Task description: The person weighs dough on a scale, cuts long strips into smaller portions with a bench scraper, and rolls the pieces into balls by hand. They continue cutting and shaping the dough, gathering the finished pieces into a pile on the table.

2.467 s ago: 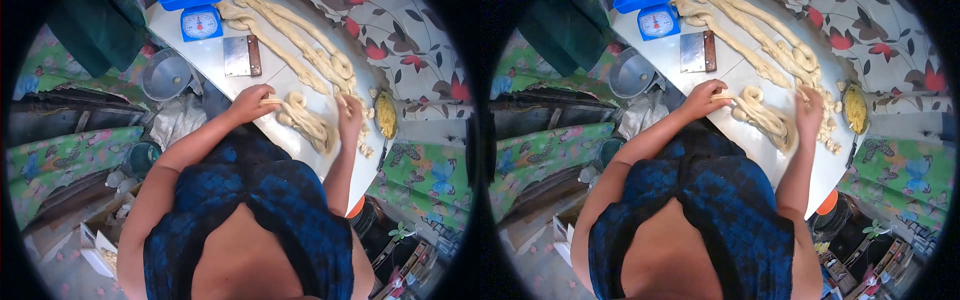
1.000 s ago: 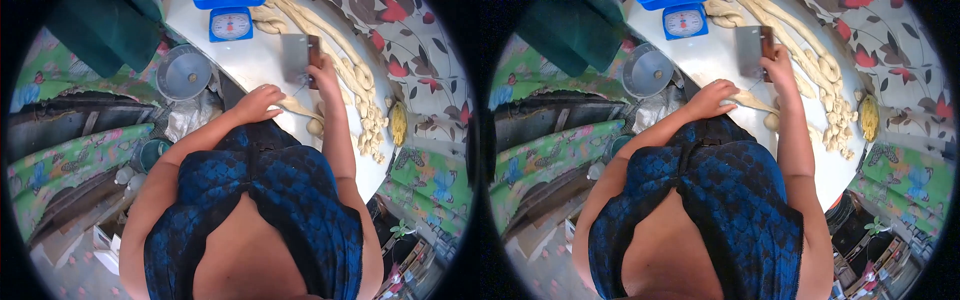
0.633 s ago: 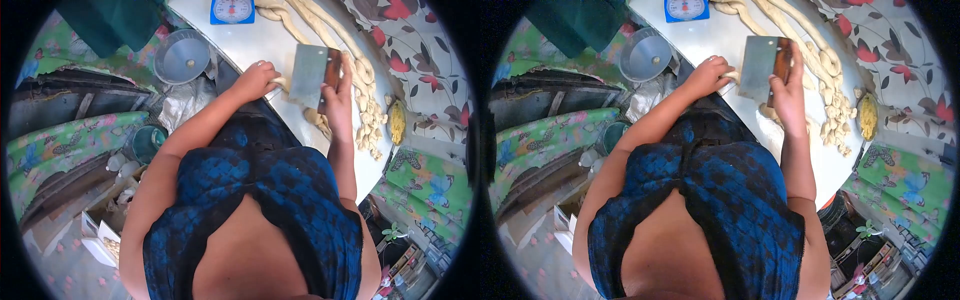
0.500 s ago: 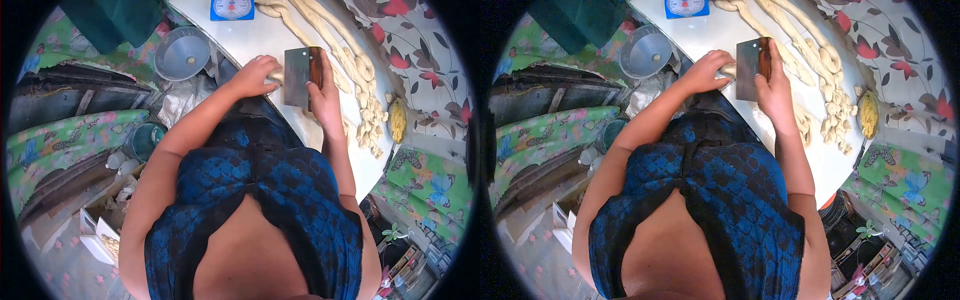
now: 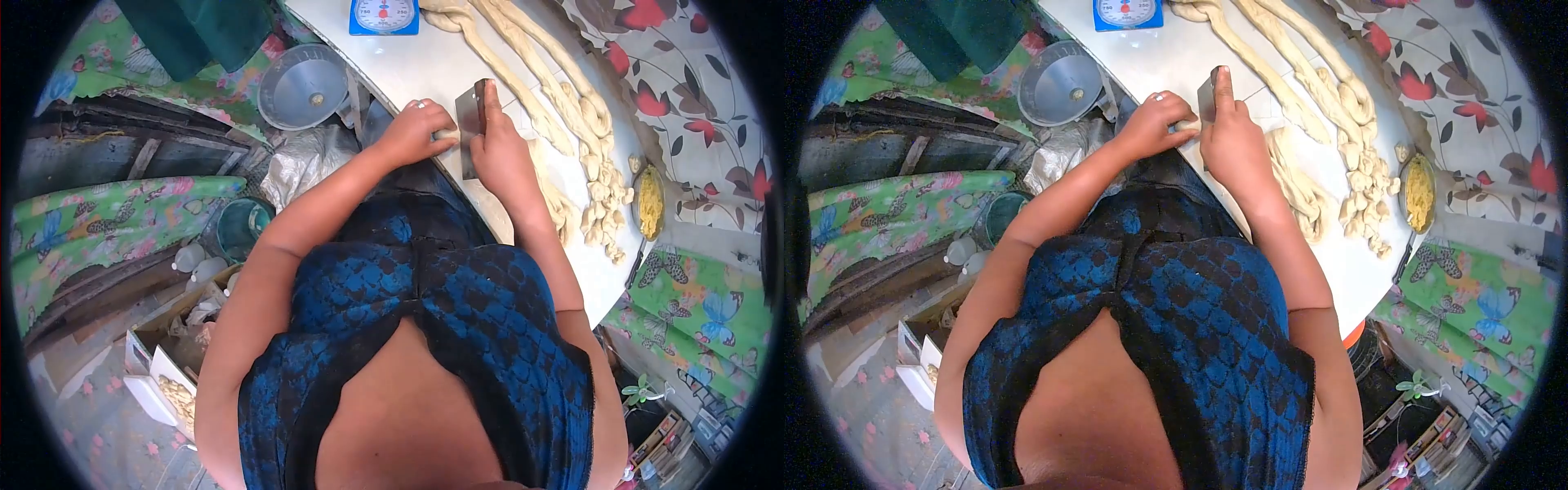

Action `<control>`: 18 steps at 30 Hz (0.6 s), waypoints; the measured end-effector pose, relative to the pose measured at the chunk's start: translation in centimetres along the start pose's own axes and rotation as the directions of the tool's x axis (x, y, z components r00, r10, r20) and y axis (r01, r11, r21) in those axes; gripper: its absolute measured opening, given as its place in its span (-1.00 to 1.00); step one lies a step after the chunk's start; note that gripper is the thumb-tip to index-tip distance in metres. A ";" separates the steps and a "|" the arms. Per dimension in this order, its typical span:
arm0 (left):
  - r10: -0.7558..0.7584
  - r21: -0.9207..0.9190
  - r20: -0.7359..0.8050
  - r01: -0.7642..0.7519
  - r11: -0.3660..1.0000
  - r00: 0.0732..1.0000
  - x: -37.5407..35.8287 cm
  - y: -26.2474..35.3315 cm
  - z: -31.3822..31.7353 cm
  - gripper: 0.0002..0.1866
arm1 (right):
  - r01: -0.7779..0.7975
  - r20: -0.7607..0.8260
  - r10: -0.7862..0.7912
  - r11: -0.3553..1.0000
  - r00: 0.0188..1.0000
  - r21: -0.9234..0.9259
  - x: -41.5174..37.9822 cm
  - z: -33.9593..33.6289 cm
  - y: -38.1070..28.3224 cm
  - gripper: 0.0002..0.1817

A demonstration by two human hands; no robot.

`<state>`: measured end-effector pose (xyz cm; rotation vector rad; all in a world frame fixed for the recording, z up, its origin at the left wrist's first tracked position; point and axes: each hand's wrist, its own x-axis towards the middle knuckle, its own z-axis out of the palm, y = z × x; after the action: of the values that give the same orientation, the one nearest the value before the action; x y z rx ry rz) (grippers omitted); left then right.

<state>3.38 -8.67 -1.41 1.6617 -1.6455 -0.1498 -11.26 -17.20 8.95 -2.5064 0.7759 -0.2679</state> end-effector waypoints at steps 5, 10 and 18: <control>0.007 0.015 -0.043 -0.006 1.000 0.999 -0.3 -0.3 0.7 -0.78 | -0.046 0.058 0.051 0.996 0.997 -0.076 2.5 1.4 -0.1 -0.16; -0.018 0.027 -0.085 0.020 0.999 0.996 0.1 -0.3 0.6 -0.80 | 0.002 0.053 0.008 0.982 0.999 -0.189 7.6 2.3 -0.7 -0.19; -0.107 -0.077 -0.176 0.095 0.993 0.979 0.4 0.0 0.3 -0.78 | 0.153 -0.277 -0.117 0.982 0.954 0.112 7.8 0.5 3.9 -0.21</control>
<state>3.26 -9.16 -1.46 1.6572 -1.4083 -0.1016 -6.60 -24.24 6.82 -2.4283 0.6646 -0.6982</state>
